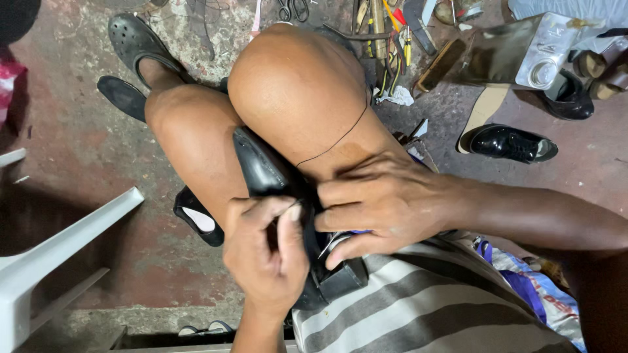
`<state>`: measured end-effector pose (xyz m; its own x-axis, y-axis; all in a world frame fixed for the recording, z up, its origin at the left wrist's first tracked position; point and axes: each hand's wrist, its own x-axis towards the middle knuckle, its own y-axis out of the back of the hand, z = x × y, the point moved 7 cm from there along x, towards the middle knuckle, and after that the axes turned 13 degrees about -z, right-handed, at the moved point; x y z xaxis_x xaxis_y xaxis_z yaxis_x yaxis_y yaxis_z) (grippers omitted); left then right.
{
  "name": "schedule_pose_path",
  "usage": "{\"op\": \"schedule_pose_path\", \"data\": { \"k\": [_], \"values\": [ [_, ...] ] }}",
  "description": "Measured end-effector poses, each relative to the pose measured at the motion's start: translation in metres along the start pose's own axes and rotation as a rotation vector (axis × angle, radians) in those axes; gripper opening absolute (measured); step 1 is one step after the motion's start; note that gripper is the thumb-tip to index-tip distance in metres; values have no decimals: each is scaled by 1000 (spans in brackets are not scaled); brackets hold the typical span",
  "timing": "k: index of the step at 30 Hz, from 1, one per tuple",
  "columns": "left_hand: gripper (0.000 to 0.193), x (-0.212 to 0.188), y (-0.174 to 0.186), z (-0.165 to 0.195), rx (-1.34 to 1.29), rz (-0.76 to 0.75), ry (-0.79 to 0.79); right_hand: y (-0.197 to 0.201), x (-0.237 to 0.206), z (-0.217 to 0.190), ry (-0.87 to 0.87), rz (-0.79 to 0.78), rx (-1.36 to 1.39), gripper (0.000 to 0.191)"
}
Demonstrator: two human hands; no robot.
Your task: The person sits on the floor and sews a black high-heeled shoe using a needle and thread. They repeatedly push the needle through the shoe's sole and pull the thread to stitch the material.
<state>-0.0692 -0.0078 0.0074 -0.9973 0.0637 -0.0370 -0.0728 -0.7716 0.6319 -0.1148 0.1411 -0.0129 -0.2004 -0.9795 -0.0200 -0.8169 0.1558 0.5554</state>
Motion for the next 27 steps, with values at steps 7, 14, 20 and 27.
{"op": "schedule_pose_path", "data": {
  "k": [7,14,20,27],
  "values": [
    [18,-42,4,-57,-775,295,248,21,10,-1,-253,359,-16,36],
    [17,-61,9,-80,-1118,454,116,-5,28,-10,-275,249,-204,27],
    [26,-61,6,-87,-1580,415,115,-15,31,-1,-357,84,10,13],
    [44,-44,16,-45,-596,-56,165,2,18,-13,-361,-57,646,7]
  ]
}}
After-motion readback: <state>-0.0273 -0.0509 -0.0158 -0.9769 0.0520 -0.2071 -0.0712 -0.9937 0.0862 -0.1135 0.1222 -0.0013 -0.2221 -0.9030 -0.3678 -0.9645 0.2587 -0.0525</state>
